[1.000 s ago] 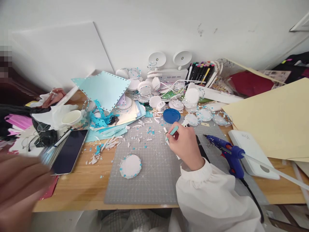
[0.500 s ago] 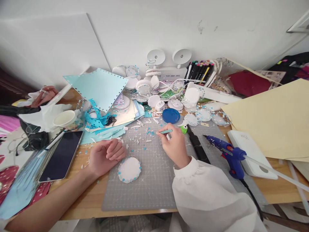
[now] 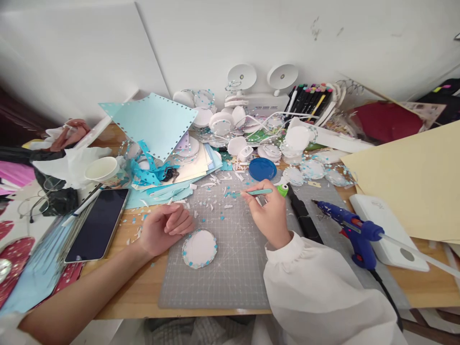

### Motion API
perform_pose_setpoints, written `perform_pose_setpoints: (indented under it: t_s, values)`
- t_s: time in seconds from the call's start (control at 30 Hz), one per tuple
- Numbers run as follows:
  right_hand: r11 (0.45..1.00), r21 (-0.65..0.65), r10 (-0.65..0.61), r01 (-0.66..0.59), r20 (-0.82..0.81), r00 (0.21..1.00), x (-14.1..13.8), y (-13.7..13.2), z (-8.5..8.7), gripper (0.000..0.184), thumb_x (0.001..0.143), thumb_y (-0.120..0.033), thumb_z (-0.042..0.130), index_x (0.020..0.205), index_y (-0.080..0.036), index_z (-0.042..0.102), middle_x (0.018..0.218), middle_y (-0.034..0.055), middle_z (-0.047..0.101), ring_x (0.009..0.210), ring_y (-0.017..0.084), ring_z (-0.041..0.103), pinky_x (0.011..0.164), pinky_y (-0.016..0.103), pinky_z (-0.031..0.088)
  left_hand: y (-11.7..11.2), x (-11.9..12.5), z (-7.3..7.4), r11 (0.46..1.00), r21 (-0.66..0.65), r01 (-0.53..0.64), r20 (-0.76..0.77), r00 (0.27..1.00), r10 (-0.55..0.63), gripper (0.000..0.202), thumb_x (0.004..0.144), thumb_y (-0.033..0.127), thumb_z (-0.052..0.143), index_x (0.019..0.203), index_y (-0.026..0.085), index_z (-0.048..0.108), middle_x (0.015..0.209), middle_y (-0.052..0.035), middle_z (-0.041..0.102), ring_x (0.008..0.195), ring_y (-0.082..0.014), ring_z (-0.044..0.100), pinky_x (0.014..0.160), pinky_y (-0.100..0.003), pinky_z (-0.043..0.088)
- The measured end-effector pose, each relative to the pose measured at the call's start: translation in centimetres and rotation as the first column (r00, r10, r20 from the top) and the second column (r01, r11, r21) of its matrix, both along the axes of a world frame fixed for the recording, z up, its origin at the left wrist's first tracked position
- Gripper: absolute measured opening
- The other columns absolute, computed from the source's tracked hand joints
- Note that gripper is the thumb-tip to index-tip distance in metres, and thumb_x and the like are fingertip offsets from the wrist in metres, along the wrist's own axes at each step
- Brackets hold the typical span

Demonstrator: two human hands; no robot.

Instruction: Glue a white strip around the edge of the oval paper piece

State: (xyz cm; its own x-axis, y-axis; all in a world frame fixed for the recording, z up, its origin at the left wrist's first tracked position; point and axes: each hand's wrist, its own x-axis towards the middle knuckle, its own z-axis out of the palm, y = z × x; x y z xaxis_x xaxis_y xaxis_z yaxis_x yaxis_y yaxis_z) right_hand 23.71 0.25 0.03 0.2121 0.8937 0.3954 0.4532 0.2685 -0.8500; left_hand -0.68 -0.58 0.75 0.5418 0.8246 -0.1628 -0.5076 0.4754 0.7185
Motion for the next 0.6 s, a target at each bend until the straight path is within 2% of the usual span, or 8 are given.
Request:
perform_pose_setpoints:
  t_s: [0.07, 0.13, 0.2, 0.27, 0.33, 0.43, 0.6]
  values:
    - [1.000, 0.004, 0.028, -0.028, -0.087, 0.996, -0.3, -0.2, 0.1, 0.017, 0.078, -0.032, 0.071, 0.075, -0.021, 0.059, 0.076, 0.0016, 0.063, 0.077, 0.019, 0.064, 0.073, 0.035, 0.050, -0.3, 0.2, -0.3, 0.998, 0.061, -0.036, -0.058, 0.998, 0.040, 0.046, 0.084, 0.029, 0.053, 0.044, 0.015, 0.035, 0.039, 0.0053, 0.022, 0.040, -0.0067, 0.021, 0.049, -0.026, 0.023]
    - [0.997, 0.013, 0.077, -0.076, -0.164, 0.983, -0.8, -0.6, 0.1, 0.018, 0.078, -0.033, 0.072, 0.076, -0.021, 0.058, 0.076, 0.0014, 0.063, 0.076, 0.019, 0.065, 0.071, 0.034, 0.051, -0.7, 0.4, -0.5, 0.975, 0.174, -0.139, -0.204, 0.963, 0.174, 0.045, 0.086, 0.032, 0.055, 0.046, 0.016, 0.040, 0.043, 0.0047, 0.028, 0.045, -0.0079, 0.026, 0.051, -0.026, 0.025]
    - [0.991, 0.026, 0.132, -0.129, -0.233, 0.964, -1.4, -1.1, 0.2, 0.020, 0.078, -0.035, 0.072, 0.077, -0.022, 0.057, 0.077, 0.0009, 0.062, 0.076, 0.018, 0.066, 0.072, 0.035, 0.053, -1.2, 0.5, -0.5, 0.919, 0.337, -0.207, -0.391, 0.857, 0.336, 0.043, 0.086, 0.035, 0.058, 0.050, 0.015, 0.049, 0.050, 0.0028, 0.039, 0.051, -0.0089, 0.033, 0.052, -0.025, 0.026]
    - [0.983, 0.038, 0.185, -0.182, -0.290, 0.939, -2.0, -1.7, 0.3, 0.020, 0.079, -0.035, 0.071, 0.080, -0.023, 0.056, 0.078, 0.0003, 0.062, 0.077, 0.018, 0.067, 0.073, 0.035, 0.055, -1.4, 0.6, -0.4, 0.873, 0.455, -0.175, -0.516, 0.747, 0.419, 0.037, 0.086, 0.039, 0.060, 0.057, 0.014, 0.059, 0.056, 0.0015, 0.046, 0.054, -0.0094, 0.036, 0.052, -0.025, 0.027]
    - [0.973, 0.045, 0.229, -0.227, -0.333, 0.915, -2.5, -2.3, 0.3, 0.019, 0.080, -0.034, 0.071, 0.081, -0.023, 0.055, 0.078, -0.0003, 0.061, 0.076, 0.018, 0.068, 0.073, 0.036, 0.056, -1.5, 0.7, -0.1, 0.865, 0.485, -0.126, -0.559, 0.716, 0.418, 0.032, 0.085, 0.042, 0.061, 0.069, 0.014, 0.066, 0.059, 0.0014, 0.048, 0.054, -0.0094, 0.036, 0.050, -0.024, 0.028]
    - [0.962, 0.054, 0.269, -0.268, -0.358, 0.894, -3.0, -2.9, 0.4, 0.019, 0.080, -0.032, 0.071, 0.081, -0.024, 0.054, 0.076, -0.0006, 0.058, 0.076, 0.019, 0.068, 0.071, 0.037, 0.058, -1.5, 0.7, -0.1, 0.878, 0.470, -0.089, -0.559, 0.739, 0.375, 0.027, 0.082, 0.041, 0.065, 0.083, 0.015, 0.070, 0.057, 0.0030, 0.045, 0.052, -0.0091, 0.036, 0.048, -0.022, 0.027]
    - [0.952, 0.047, 0.297, -0.301, -0.365, 0.882, -3.1, -3.2, 0.6, 0.016, 0.081, -0.030, 0.070, 0.081, -0.025, 0.054, 0.074, -0.0009, 0.057, 0.076, 0.019, 0.069, 0.071, 0.038, 0.058, -1.4, 0.6, -0.6, 0.883, 0.469, -0.005, -0.577, 0.756, 0.310, 0.024, 0.082, 0.036, 0.066, 0.090, 0.014, 0.070, 0.052, 0.0058, 0.038, 0.047, -0.0071, 0.030, 0.045, -0.021, 0.023]
